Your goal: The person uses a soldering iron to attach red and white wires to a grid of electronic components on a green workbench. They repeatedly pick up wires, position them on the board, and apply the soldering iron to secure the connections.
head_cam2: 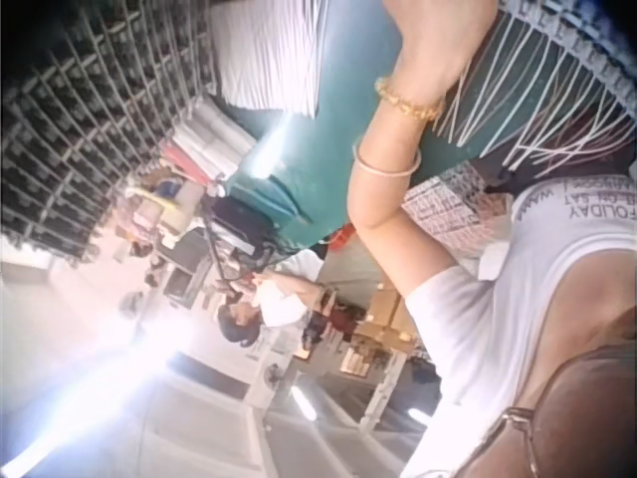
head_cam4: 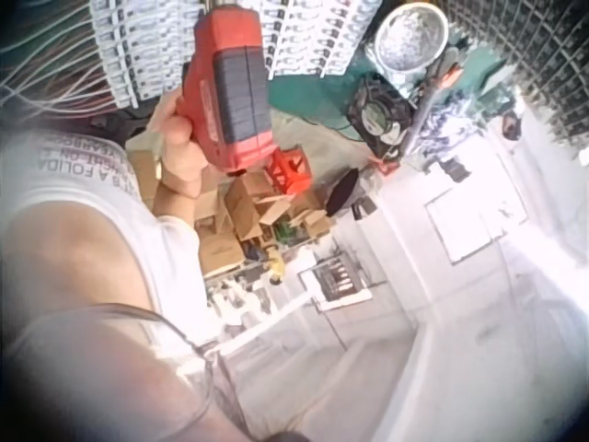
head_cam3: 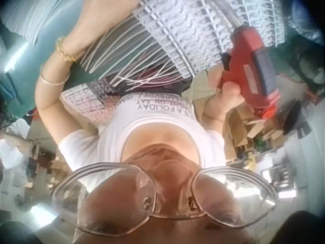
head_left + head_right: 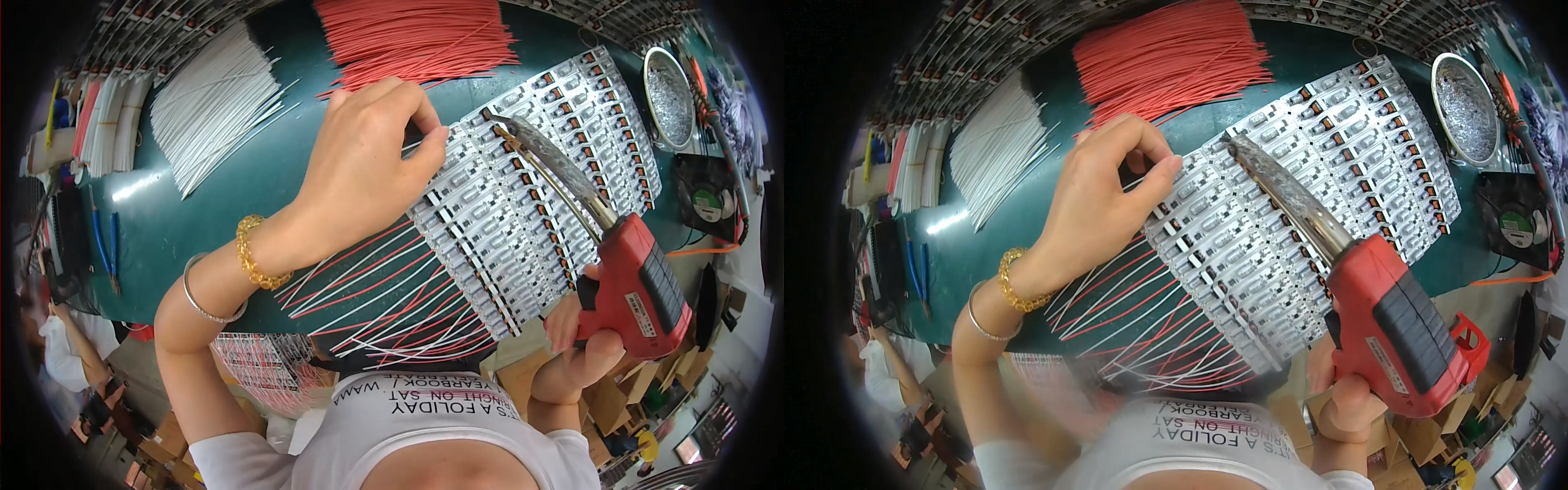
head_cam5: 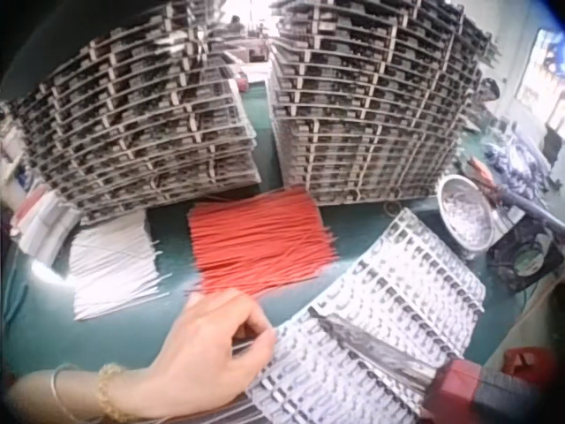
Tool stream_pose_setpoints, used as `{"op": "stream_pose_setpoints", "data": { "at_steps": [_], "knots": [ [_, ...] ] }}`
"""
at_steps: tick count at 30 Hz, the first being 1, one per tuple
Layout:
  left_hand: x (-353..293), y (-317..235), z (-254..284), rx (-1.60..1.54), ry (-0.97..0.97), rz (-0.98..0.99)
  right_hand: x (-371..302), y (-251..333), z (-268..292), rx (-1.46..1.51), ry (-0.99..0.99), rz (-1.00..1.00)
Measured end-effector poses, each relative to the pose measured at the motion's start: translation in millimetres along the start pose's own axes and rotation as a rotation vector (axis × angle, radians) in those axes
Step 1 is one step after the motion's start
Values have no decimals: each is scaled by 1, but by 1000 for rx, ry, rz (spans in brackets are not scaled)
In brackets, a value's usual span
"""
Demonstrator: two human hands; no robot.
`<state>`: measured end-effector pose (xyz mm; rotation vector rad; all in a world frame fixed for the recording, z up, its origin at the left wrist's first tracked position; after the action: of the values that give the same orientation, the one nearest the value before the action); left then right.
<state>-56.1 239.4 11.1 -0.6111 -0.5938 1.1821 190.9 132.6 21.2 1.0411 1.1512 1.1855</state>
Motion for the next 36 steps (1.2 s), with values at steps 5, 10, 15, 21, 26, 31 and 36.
{"op": "stream_pose_setpoints", "data": {
  "at_steps": [5, 10, 15, 21, 26, 31, 36],
  "knots": [
    [2, 1, -1, 13, -8, -14, 3, -8, -2, 35, -21, -49],
    [3, 1, 0, 8, -15, -14, 1, -8, -5, 44, -21, -81],
    [3, 1, 0, 4, -12, -7, -4, -9, 2, 65, -31, -31],
    [4, 1, 1, 11, -8, 9, -2, -11, 1, 129, 44, 4],
    [4, 1, 1, 2, -21, 1, -3, -12, 0, 97, 51, 12],
    [4, 0, 1, 21, -29, 0, 6, -3, -10, 78, 35, 1],
    [5, 0, 0, 20, -38, -4, 7, -3, -9, 73, 5, -7]
  ]
}}
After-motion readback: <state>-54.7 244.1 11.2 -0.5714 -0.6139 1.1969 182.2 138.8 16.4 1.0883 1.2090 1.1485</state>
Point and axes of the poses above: each hand's wrist, its own x-axis towards the middle knuckle, its own z-axis out of the back of the hand, y = z × x, the point moved 8 cm from there along x, towards the middle knuckle, and after that the axes turned 7 degrees about y, right-handed, at the moved point
